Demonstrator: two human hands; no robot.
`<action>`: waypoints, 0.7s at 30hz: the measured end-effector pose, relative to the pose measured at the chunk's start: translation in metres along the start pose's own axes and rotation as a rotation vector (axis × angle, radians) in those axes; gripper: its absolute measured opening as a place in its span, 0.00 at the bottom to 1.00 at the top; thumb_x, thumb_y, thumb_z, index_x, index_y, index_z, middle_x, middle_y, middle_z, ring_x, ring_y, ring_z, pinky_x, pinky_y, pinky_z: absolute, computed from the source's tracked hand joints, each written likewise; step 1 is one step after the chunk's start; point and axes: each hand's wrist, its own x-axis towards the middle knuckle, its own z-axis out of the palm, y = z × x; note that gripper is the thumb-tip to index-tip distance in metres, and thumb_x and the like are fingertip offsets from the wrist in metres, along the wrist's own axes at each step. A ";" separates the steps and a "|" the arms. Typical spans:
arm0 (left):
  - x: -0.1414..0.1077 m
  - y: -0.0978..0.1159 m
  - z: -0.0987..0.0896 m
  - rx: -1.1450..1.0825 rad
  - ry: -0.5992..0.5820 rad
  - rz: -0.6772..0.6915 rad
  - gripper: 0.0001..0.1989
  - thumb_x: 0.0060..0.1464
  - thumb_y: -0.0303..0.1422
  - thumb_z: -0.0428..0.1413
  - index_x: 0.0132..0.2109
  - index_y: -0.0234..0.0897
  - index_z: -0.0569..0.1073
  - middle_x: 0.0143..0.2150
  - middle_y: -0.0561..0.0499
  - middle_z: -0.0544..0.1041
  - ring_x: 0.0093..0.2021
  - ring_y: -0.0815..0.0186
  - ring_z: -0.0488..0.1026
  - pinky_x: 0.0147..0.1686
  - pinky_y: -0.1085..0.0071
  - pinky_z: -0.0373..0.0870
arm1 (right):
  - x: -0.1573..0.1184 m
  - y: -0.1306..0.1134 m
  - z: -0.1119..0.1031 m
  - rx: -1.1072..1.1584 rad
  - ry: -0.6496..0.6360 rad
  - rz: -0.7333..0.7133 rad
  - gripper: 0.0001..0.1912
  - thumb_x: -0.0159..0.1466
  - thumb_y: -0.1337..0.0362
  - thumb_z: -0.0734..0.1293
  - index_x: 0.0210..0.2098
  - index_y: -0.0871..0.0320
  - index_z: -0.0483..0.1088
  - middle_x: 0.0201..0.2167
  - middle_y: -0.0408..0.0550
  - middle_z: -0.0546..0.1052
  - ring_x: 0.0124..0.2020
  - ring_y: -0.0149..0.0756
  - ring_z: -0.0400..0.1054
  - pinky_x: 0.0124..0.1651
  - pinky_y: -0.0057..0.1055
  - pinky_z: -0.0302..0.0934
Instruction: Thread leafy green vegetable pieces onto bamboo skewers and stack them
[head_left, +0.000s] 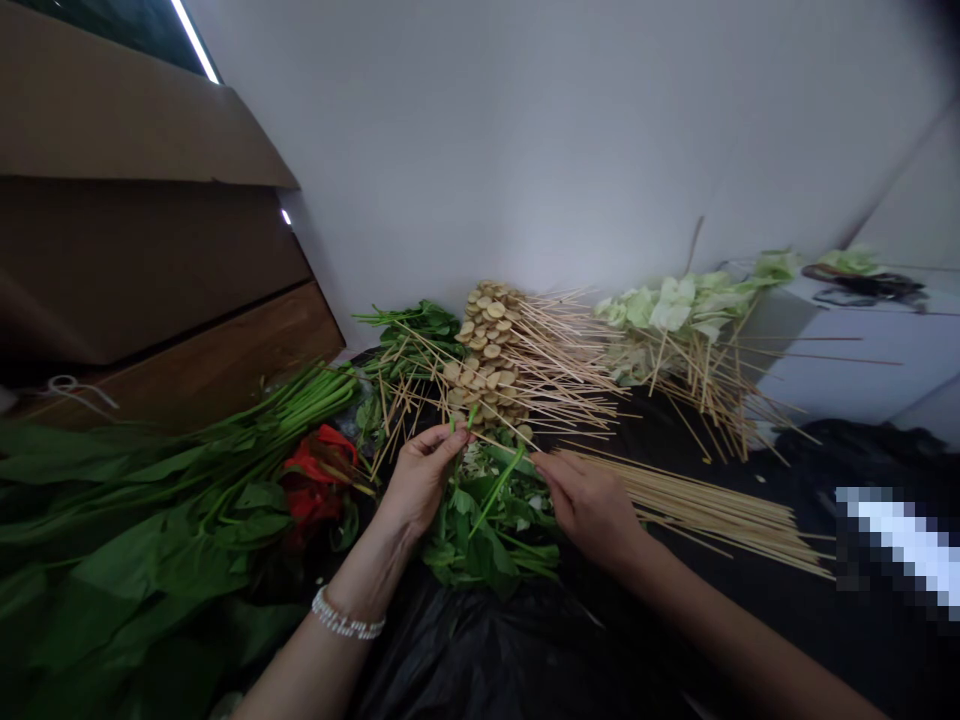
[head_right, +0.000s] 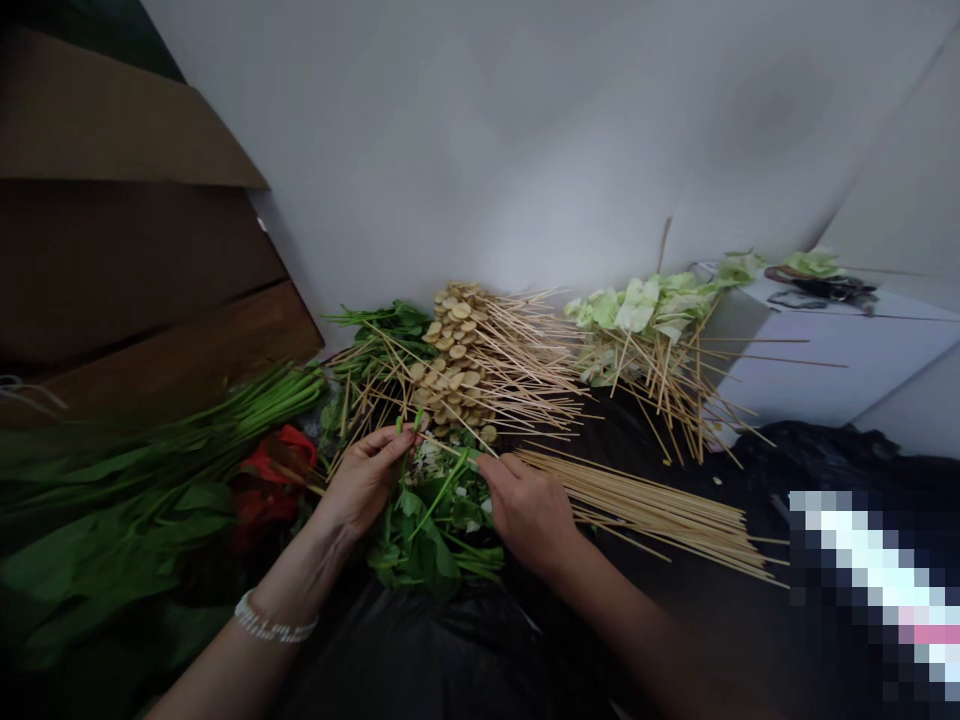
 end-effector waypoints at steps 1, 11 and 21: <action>0.000 0.000 0.000 0.004 -0.005 0.003 0.14 0.32 0.34 0.72 0.28 0.33 0.80 0.31 0.51 0.80 0.34 0.71 0.73 0.38 0.77 0.66 | 0.000 0.000 0.000 0.004 0.003 -0.001 0.15 0.67 0.70 0.57 0.46 0.58 0.73 0.32 0.49 0.76 0.34 0.34 0.71 0.39 0.27 0.63; 0.001 -0.002 -0.003 0.028 -0.070 0.019 0.12 0.38 0.36 0.70 0.28 0.33 0.79 0.30 0.52 0.78 0.31 0.73 0.70 0.33 0.78 0.64 | 0.000 0.000 0.000 0.018 0.003 0.010 0.15 0.68 0.70 0.56 0.46 0.59 0.73 0.32 0.49 0.76 0.34 0.34 0.71 0.40 0.27 0.62; 0.002 -0.002 -0.003 0.045 -0.049 0.029 0.13 0.35 0.36 0.71 0.26 0.33 0.79 0.32 0.51 0.78 0.33 0.71 0.71 0.33 0.78 0.64 | 0.000 -0.002 0.001 0.008 -0.012 0.022 0.15 0.68 0.69 0.56 0.46 0.58 0.73 0.31 0.48 0.76 0.34 0.33 0.70 0.39 0.26 0.61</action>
